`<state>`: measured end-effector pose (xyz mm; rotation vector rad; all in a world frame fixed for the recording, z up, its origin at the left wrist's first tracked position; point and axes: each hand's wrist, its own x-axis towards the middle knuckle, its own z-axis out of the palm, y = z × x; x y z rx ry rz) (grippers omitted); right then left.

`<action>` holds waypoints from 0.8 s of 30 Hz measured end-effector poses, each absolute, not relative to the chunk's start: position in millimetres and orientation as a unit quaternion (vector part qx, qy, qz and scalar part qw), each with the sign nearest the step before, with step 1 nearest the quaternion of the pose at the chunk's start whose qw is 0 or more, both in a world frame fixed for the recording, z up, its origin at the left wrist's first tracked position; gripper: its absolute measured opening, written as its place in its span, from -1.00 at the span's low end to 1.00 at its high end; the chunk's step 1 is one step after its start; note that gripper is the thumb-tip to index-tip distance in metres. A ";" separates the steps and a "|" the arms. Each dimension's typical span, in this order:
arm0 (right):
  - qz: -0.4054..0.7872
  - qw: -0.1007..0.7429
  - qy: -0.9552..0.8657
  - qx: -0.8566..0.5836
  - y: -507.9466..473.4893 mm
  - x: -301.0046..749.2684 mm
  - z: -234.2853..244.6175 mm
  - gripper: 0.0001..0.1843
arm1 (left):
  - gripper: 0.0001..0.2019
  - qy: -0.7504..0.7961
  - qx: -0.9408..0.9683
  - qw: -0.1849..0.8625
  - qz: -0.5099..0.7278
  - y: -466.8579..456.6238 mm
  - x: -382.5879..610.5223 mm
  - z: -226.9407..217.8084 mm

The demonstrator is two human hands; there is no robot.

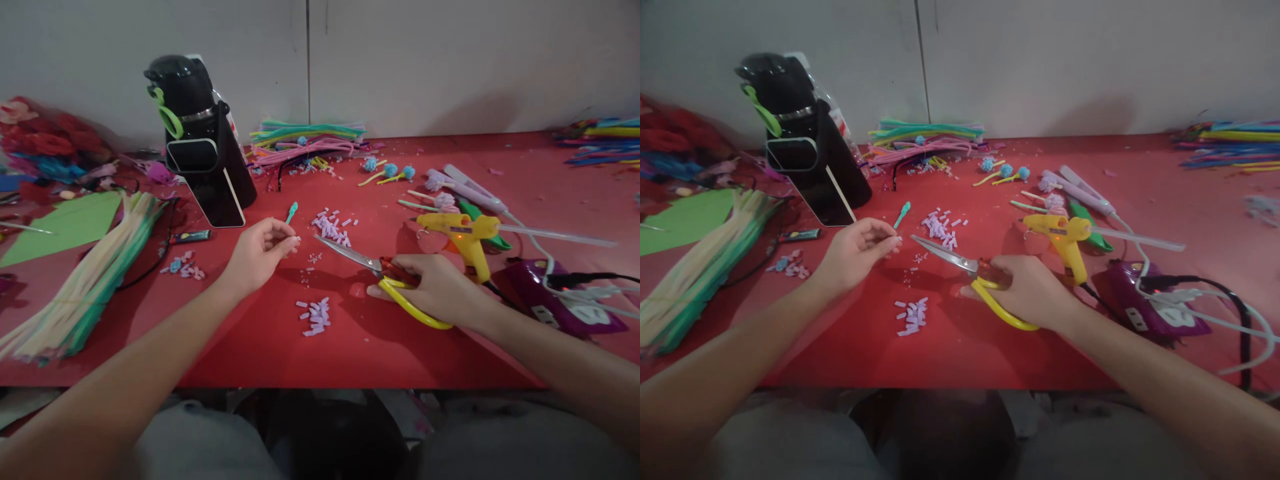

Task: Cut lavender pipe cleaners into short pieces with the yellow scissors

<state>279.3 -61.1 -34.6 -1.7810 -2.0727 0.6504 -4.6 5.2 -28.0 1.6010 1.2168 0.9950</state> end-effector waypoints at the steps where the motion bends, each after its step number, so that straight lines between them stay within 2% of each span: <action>1: 0.228 0.169 -0.727 -0.626 -62.3 278.9 -34.5 -0.28 | -0.80 0.487 0.622 0.458 0.407 1.5 -6.0 -27.9; 5: 0.230 0.177 -0.721 -0.630 -65.4 278.2 -34.7 -0.30 | -0.68 0.481 0.572 0.525 0.408 -9.8 -6.8 -31.9; 11: 0.225 0.158 -0.719 -0.639 -65.0 279.9 -39.4 -0.30 | -0.79 0.467 0.610 0.526 0.366 -11.7 -4.6 -37.4; 24: 0.224 0.138 -0.723 -0.639 -66.8 283.3 -44.5 -0.31 | -0.69 0.467 0.579 0.556 0.372 -15.4 -2.2 -36.5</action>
